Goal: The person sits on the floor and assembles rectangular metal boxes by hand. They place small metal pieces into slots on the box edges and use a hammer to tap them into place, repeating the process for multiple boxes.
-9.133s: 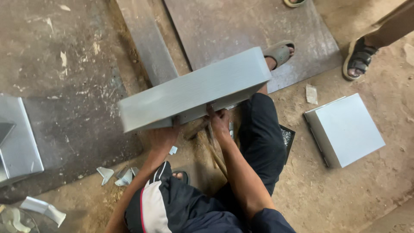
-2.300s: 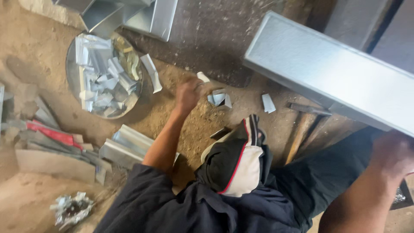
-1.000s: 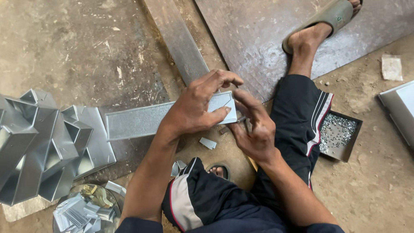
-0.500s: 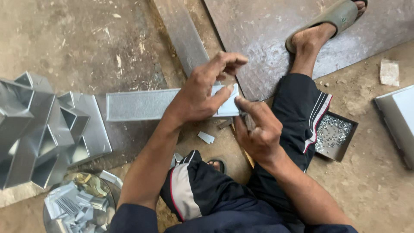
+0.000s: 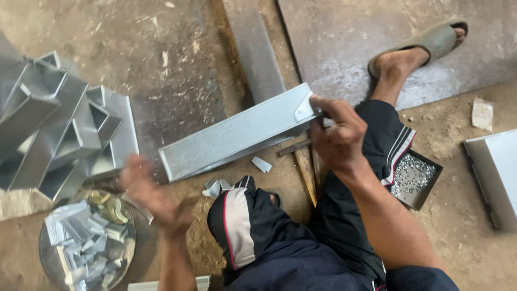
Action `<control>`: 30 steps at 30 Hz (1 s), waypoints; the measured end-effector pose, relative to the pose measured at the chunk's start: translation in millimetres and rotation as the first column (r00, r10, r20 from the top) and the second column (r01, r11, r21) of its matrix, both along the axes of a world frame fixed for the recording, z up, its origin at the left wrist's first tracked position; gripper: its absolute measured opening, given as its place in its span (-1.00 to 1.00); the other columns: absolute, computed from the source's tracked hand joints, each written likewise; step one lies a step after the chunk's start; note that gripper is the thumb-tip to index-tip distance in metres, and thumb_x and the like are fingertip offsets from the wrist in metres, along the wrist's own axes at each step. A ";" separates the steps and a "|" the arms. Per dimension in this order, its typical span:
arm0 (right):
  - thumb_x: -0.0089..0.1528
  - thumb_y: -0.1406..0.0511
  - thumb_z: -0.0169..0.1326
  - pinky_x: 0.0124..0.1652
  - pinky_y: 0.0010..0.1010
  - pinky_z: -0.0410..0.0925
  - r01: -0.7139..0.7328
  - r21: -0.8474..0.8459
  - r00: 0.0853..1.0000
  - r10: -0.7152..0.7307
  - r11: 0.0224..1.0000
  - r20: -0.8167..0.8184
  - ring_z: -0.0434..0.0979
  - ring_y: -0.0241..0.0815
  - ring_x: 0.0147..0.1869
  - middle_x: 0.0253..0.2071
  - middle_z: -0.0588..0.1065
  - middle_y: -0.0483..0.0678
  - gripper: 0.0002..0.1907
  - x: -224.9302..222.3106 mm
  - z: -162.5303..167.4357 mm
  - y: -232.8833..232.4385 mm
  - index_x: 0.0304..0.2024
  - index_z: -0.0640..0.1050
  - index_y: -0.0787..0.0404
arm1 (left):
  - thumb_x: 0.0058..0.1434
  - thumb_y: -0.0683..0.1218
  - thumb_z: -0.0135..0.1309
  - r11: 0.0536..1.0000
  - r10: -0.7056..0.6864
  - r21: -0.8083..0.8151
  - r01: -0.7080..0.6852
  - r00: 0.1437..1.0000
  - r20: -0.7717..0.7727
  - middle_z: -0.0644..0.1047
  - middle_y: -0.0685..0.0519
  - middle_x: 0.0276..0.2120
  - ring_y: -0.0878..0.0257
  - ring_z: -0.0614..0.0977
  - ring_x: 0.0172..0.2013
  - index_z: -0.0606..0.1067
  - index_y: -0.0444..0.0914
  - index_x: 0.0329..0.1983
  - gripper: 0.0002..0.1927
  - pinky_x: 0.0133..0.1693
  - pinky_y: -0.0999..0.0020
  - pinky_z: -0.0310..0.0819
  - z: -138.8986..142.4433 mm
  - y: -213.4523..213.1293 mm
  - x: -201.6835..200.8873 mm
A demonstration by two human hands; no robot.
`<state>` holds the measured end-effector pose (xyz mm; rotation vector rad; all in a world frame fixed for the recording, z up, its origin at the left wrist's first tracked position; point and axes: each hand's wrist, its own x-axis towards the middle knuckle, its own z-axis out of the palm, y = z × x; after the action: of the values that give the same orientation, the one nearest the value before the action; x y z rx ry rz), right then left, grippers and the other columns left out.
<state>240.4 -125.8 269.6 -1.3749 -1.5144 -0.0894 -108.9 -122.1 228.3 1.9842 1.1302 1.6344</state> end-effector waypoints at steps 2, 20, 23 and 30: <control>0.13 0.64 0.20 -0.07 -0.42 0.53 -0.030 0.007 0.999 0.030 1.000 -0.015 0.69 -0.09 -0.06 -0.10 0.60 0.11 -0.64 0.2 -0.5 1.6 -0.02 0.60 0.40 | 0.21 0.23 0.31 0.997 -0.028 -0.077 0.028 1.000 -0.001 0.05 -0.12 0.55 0.07 0.12 0.56 -0.13 -0.20 0.62 0.15 0.55 0.14 -0.07 -29.8 6.6 -5.0; 0.24 0.59 0.19 -0.08 -0.37 0.55 -0.131 -0.044 0.366 0.007 0.990 -0.931 0.65 -0.23 -0.09 -0.13 0.65 0.00 -0.77 24.7 -163.5 30.6 -0.05 0.65 0.40 | 0.24 0.33 0.34 0.918 -0.162 0.113 0.379 0.621 -0.767 0.54 -0.03 -0.20 0.09 0.64 -0.28 0.29 0.08 0.49 -0.17 -0.30 0.17 0.52 158.9 78.6 123.9; 0.14 0.65 0.14 -0.05 -0.40 0.52 -0.149 -0.026 0.232 0.009 0.988 -0.973 0.64 -0.23 -0.11 -0.15 0.64 -0.02 -0.72 -1.9 -225.5 37.7 -0.12 0.64 0.42 | 0.29 0.34 0.36 0.908 -0.114 0.128 0.398 0.531 -0.840 0.42 -0.05 -0.35 0.03 0.58 -0.37 0.34 0.23 0.46 -0.27 -0.35 0.09 0.47 136.5 83.1 164.2; 0.11 0.62 0.16 -0.08 -0.37 0.53 -0.159 -0.197 0.146 -0.174 0.968 -0.974 0.64 -0.21 -0.15 -0.19 0.64 0.00 -0.75 -12.3 -267.8 45.3 -0.17 0.64 0.42 | 0.33 0.29 0.33 0.919 -0.150 0.055 0.389 0.478 -0.865 0.41 -0.05 -0.36 0.05 0.58 -0.37 0.41 0.27 0.45 -0.36 -0.37 0.11 0.46 98.6 106.3 190.6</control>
<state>228.2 -80.5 1.8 -1.1498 -0.2935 0.9358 81.6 -15.8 326.9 3.0916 0.7678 0.5587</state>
